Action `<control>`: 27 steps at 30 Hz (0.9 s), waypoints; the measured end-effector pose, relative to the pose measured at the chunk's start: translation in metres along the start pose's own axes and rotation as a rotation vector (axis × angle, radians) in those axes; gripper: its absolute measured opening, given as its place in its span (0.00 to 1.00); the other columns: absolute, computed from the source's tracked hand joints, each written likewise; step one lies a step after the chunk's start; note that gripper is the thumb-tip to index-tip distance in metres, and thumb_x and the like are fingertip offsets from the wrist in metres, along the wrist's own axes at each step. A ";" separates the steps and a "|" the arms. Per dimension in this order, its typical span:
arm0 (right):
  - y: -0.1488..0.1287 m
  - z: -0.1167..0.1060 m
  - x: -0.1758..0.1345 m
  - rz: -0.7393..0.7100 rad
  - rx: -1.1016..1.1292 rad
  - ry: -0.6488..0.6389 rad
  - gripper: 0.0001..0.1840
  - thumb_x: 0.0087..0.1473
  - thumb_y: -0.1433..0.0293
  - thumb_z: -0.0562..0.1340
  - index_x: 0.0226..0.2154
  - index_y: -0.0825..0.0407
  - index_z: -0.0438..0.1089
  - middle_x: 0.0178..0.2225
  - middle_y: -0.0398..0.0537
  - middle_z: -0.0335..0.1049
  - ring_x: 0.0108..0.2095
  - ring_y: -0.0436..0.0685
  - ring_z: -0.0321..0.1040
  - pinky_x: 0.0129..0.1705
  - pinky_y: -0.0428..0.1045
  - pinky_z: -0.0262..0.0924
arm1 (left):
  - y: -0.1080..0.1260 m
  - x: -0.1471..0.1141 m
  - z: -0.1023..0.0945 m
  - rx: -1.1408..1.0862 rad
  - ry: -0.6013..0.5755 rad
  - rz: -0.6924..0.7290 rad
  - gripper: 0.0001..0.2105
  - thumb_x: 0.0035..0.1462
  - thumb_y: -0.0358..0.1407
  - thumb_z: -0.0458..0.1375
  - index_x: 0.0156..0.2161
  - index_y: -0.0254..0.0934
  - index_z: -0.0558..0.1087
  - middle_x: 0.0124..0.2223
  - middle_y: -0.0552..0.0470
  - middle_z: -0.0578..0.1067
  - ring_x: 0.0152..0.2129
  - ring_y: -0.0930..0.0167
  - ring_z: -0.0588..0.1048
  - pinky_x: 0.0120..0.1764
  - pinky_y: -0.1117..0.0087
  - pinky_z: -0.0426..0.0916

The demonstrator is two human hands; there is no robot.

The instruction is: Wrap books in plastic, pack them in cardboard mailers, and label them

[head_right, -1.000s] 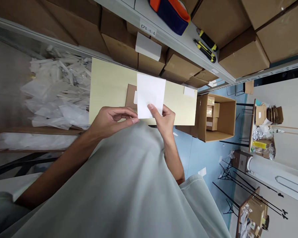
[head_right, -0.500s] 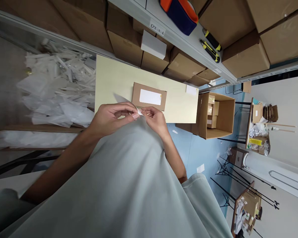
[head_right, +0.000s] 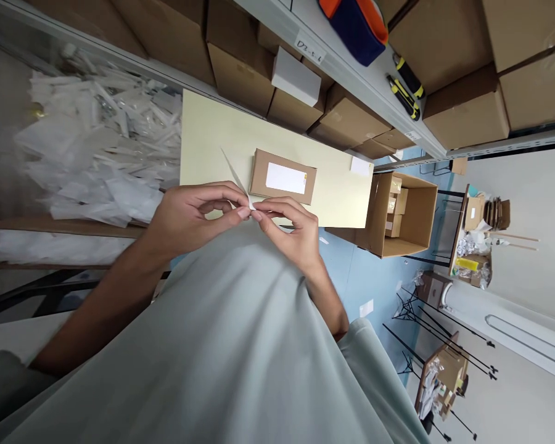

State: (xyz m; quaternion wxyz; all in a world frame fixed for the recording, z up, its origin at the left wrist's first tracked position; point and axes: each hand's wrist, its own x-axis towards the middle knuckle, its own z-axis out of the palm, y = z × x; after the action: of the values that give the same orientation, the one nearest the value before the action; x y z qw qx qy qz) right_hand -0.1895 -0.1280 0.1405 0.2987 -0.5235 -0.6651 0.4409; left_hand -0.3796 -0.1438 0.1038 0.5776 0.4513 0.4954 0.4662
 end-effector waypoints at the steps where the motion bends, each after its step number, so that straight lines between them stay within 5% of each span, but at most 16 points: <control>1: -0.001 0.002 0.001 0.008 -0.011 -0.002 0.18 0.64 0.48 0.72 0.40 0.43 0.85 0.42 0.48 0.82 0.45 0.58 0.79 0.49 0.57 0.79 | 0.000 0.000 -0.001 0.007 0.004 -0.002 0.15 0.59 0.53 0.68 0.34 0.44 0.82 0.37 0.49 0.82 0.37 0.63 0.80 0.36 0.65 0.76; 12: -0.001 0.016 0.012 0.104 0.054 0.069 0.14 0.62 0.54 0.71 0.33 0.47 0.80 0.35 0.46 0.80 0.38 0.55 0.77 0.45 0.53 0.76 | -0.008 0.005 -0.016 0.076 -0.034 0.025 0.12 0.60 0.49 0.65 0.35 0.42 0.80 0.38 0.49 0.80 0.35 0.66 0.78 0.37 0.67 0.74; 19: 0.017 0.004 0.015 0.289 0.092 0.156 0.09 0.53 0.60 0.68 0.30 0.48 0.78 0.32 0.45 0.80 0.34 0.56 0.77 0.43 0.53 0.75 | -0.068 0.012 -0.035 0.242 0.046 -0.056 0.07 0.56 0.40 0.62 0.36 0.40 0.79 0.39 0.49 0.81 0.35 0.67 0.78 0.35 0.70 0.70; 23: 0.024 -0.009 0.007 0.352 0.075 0.245 0.08 0.51 0.61 0.69 0.29 0.48 0.78 0.30 0.46 0.80 0.32 0.56 0.77 0.40 0.54 0.75 | -0.108 0.020 -0.084 0.456 0.151 -0.208 0.04 0.55 0.33 0.60 0.34 0.39 0.77 0.38 0.50 0.81 0.35 0.67 0.77 0.42 0.69 0.70; 27: 0.025 -0.027 -0.005 0.373 0.067 0.384 0.08 0.51 0.62 0.69 0.28 0.49 0.79 0.28 0.44 0.77 0.30 0.56 0.75 0.37 0.54 0.74 | -0.115 0.033 -0.166 0.702 0.382 -0.408 0.06 0.56 0.28 0.61 0.30 0.39 0.70 0.26 0.57 0.73 0.30 0.70 0.71 0.40 0.69 0.64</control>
State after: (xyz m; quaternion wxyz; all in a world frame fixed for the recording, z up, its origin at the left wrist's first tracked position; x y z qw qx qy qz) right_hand -0.1536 -0.1240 0.1299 0.3501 -0.7011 -0.4732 0.4026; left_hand -0.5317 -0.1195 -0.0310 0.3678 0.4186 0.8004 0.2213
